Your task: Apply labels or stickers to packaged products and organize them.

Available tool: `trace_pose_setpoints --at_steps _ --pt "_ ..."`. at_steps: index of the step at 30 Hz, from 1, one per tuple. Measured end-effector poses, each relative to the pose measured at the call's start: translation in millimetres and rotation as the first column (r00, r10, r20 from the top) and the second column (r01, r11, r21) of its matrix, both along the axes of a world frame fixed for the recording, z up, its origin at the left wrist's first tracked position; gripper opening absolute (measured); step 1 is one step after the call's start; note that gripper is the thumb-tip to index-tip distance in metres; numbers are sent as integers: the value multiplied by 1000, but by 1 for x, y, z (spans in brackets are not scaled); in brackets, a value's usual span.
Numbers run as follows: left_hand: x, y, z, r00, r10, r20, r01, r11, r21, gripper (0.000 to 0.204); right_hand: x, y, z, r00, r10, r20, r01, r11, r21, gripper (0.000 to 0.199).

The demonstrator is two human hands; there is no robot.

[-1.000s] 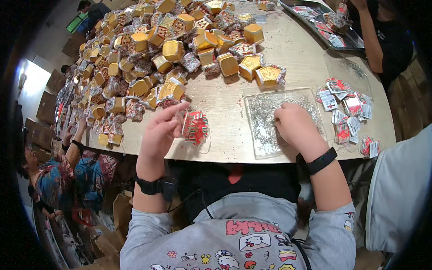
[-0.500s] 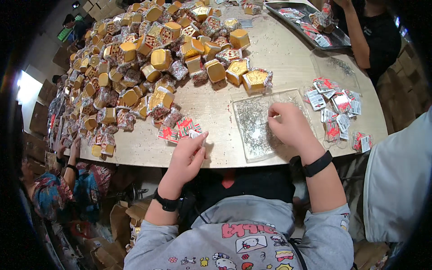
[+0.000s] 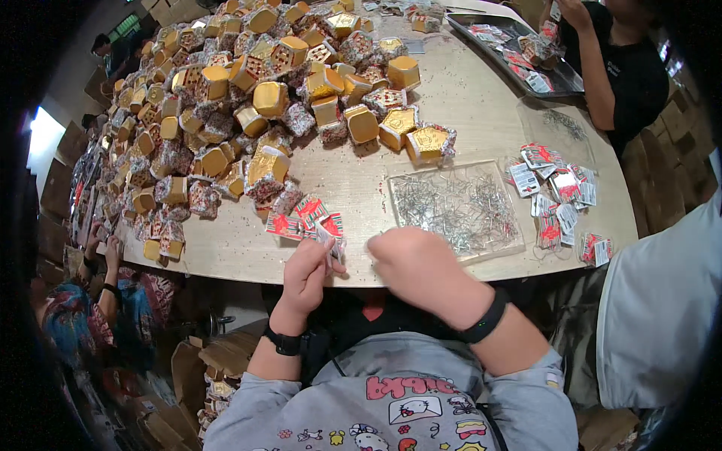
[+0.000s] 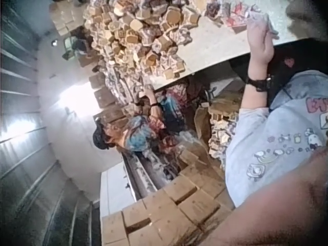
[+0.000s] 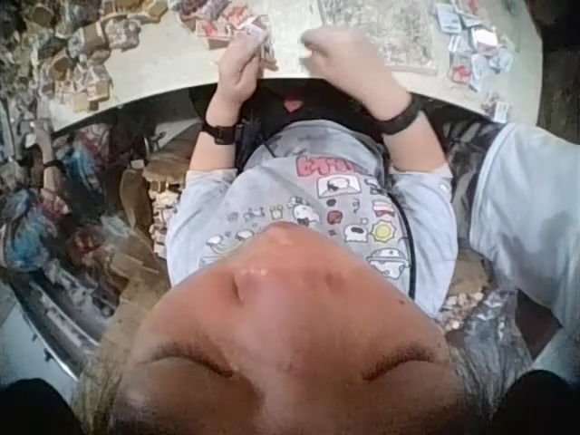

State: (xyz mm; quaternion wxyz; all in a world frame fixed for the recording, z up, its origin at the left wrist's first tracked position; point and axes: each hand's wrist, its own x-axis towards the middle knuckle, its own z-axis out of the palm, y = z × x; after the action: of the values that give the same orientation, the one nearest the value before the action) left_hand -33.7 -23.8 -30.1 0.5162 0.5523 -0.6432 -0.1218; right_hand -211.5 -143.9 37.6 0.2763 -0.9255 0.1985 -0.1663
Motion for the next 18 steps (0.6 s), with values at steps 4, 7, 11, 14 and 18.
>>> trace_pose_setpoints --at_steps 4,7,11,14,18 --pt "-2 2 1 1000 16 -24 -16 1000 -3 37 30 25 -19 996 58 74 -60 998 14 8" --pt "-1 8 -11 993 34 -114 -34 999 3 39 41 30 -26 997 51 65 -54 998 38 10" --pt "-3 10 -8 909 86 -408 -32 990 138 38 38 24 -27 998 -35 55 32 998 60 10" --pt "-1 7 -13 980 9 -200 0 999 46 39 37 23 -24 998 -43 51 44 999 -8 8" --pt "-2 8 -17 993 62 -98 -58 997 44 36 40 27 -27 997 -16 70 18 999 -30 8"
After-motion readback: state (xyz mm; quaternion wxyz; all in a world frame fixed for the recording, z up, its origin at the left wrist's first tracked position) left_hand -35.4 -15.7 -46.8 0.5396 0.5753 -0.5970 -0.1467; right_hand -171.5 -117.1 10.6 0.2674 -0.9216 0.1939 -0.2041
